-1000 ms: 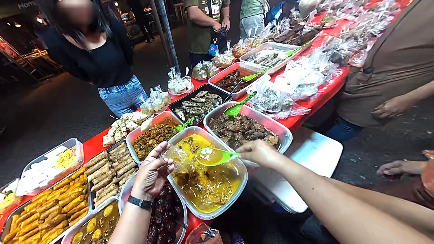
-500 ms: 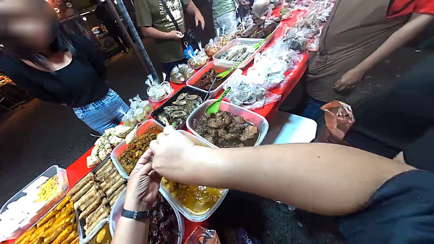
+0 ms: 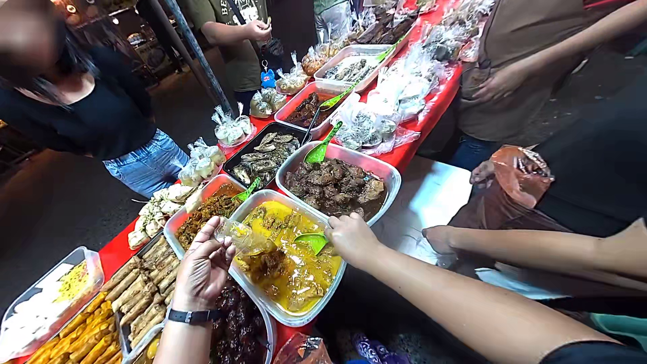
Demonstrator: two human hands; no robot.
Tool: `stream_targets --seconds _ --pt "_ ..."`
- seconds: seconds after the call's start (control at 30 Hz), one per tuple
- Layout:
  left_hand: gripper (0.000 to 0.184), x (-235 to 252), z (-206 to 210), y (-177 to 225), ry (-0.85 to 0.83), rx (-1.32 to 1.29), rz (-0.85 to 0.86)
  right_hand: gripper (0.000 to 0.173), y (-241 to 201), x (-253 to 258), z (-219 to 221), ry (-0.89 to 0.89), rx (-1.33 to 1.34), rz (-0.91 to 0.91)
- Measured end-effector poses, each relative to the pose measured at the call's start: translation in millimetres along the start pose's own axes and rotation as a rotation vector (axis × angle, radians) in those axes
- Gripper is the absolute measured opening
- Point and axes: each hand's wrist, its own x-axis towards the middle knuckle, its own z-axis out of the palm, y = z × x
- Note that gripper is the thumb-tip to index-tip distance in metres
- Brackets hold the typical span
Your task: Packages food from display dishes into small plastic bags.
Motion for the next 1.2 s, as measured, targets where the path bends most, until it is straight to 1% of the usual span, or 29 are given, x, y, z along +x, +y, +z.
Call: stream_targets --seconds 0.07,0.1,0.17,0.23,0.3,0.4,0.5,0.6,0.67,0.73,0.8,0.87,0.9,0.93,0.97,1.03,1.1,1.13,1.17,1.2 --pt "0.046 -0.4 -1.8 1.2 0.014 0.006 -0.003 0.02 3.4 0.3 3.8 -0.177 0.139 0.106" --pt "0.047 -1.4 -2.5 1.7 0.019 0.007 -0.004 0.022 8.9 1.4 2.6 -0.233 0.222 0.158" --pt "0.046 -3.7 -3.1 2.7 0.031 0.005 -0.004 0.021 24.0 4.8 -0.1 -0.288 0.381 0.242" --pt "0.048 -4.7 -6.1 3.3 0.015 -0.003 -0.002 0.017 37.6 9.2 -4.6 -0.288 0.502 0.275" --pt "0.048 -5.0 -7.6 3.3 0.0 -0.004 0.002 0.016 44.4 14.4 -20.0 -0.278 0.6 0.269" --pt "0.049 -6.2 -8.6 2.3 -0.004 0.006 0.004 0.016 44.9 25.9 -54.4 -0.191 0.652 0.176" --pt "0.049 -5.7 -8.0 1.2 0.001 0.029 -0.002 0.014 33.9 39.3 -104.7 -0.07 0.623 0.041" --pt "0.051 -6.9 -1.9 -1.8 0.018 0.064 -0.007 0.016 7.8 45.3 -168.8 -0.043 0.469 -0.093" --pt "0.05 -9.4 5.4 -3.1 0.038 0.066 -0.011 0.015 -18.7 48.8 -196.7 -0.017 0.299 -0.166" --pt "0.048 -11.0 14.3 -3.4 0.058 0.075 -0.015 0.014 -55.7 42.3 -214.9 -0.005 0.156 -0.22" --pt "0.042 -12.6 23.4 -4.0 0.072 0.061 -0.002 0.01 -93.1 28.8 -216.9 0.039 -0.036 -0.336" --pt "0.031 -13.8 30.0 -5.9 0.066 0.011 0.028 0.013 -115.7 18.0 -203.1 0.137 -0.203 -0.539" --pt "0.027 -14.2 30.3 -6.6 0.048 -0.013 0.04 0.015 -120.3 15.5 -192.9 0.236 -0.286 -0.634" --pt "0.026 -14.1 29.8 -6.4 0.039 -0.025 0.045 0.019 -120.2 13.5 -186.5 0.333 -0.337 -0.684" --pt "0.027 -13.2 30.5 -5.3 0.06 -0.029 0.042 0.02 -115.2 10.4 -186.0 0.395 -0.336 -0.689" --pt "0.032 -11.1 31.7 -1.6 0.124 -0.026 0.012 0.015 -92.5 5.7 -187.7 0.534 -0.196 -0.611" --pt "0.037 -8.9 29.3 -0.7 0.151 -0.01 -0.008 0.008 -63.4 3.9 -182.8 0.588 -0.07 -0.454" --pt "0.039 -8.3 26.4 -1.4 0.146 -0.005 -0.012 0.006 -49.0 5.5 -173.9 0.583 -0.055 -0.374" --pt "0.04 -7.5 24.2 -2.1 0.142 -0.003 -0.012 0.004 -36.7 7.7 -160.5 0.54 -0.068 -0.299" --pt "0.04 -6.9 22.8 -2.5 0.138 0.002 -0.011 0.007 -27.1 10.1 -143.8 0.464 -0.081 -0.244"
